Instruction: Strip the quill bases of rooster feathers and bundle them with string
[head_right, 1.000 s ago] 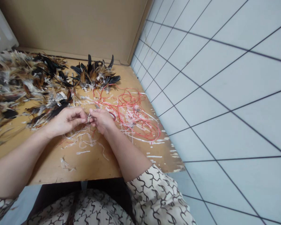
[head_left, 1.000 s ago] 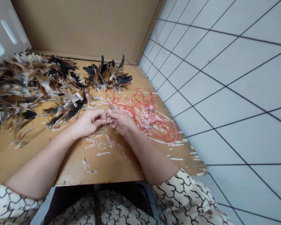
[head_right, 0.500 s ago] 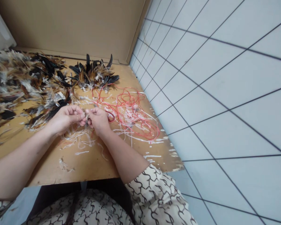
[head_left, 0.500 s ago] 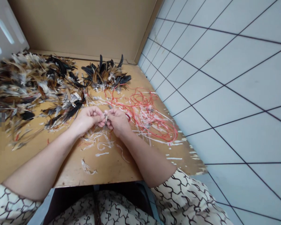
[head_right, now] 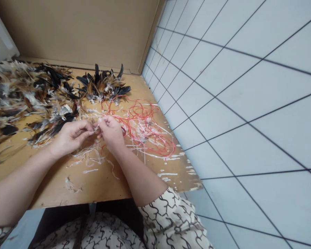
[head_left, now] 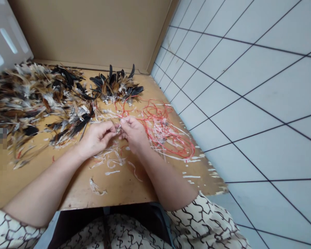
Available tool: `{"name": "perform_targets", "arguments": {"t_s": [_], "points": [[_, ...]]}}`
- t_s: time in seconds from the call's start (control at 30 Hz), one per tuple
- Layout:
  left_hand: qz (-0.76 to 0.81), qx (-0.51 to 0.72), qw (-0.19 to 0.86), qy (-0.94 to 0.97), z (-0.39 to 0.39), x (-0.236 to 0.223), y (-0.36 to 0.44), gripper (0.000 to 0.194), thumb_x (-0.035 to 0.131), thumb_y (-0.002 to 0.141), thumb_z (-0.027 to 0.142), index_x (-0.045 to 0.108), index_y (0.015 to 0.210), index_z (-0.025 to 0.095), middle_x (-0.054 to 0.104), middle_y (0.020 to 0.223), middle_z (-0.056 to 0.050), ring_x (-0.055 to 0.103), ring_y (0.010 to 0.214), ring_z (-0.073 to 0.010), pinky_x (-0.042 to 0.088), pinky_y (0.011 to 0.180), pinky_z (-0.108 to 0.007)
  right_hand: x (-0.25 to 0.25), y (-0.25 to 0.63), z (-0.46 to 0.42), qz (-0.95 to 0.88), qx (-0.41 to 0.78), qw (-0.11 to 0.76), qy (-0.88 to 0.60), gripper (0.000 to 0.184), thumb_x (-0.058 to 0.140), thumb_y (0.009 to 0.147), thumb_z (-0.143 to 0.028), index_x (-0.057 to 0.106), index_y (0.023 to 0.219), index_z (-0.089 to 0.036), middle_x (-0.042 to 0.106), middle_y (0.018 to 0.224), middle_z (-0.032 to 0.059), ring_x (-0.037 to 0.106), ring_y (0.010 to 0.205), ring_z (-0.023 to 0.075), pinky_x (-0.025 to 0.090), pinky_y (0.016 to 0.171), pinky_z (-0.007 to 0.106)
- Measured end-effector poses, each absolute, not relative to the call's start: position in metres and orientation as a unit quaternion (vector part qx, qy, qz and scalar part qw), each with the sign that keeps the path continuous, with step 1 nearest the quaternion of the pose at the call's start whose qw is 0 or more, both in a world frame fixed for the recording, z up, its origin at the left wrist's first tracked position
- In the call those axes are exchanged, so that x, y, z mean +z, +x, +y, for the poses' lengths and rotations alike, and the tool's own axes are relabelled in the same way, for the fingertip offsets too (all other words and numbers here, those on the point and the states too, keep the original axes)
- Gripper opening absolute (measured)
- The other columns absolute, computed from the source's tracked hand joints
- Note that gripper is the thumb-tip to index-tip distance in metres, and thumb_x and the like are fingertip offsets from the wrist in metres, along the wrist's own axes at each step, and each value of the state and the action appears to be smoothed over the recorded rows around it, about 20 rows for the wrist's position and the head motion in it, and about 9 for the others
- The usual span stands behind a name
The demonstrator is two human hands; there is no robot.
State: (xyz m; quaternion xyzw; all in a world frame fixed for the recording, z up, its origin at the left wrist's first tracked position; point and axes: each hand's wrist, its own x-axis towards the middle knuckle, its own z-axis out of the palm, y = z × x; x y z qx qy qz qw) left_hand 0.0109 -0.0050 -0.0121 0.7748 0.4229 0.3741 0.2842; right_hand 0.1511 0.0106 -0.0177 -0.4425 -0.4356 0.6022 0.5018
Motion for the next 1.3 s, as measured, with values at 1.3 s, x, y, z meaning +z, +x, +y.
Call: {"name": "perform_targets", "arguments": {"t_s": [1.3], "points": [[0.504, 0.49, 0.476, 0.529, -0.006, -0.01, 0.027, 0.013, 0.063, 0.058, 0.025, 0.057, 0.052, 0.015, 0.054, 0.042, 0.004, 0.047, 0.039, -0.0068, 0.038, 0.043, -0.018, -0.03, 0.149, 0.013, -0.561, 0.525, 0.487, -0.414, 0.024, 0.066, 0.065, -0.035, 0.048, 0.063, -0.019, 0.052, 0.055, -0.0061, 0.05, 0.051, 0.007, 0.042, 0.052, 0.022]]}}
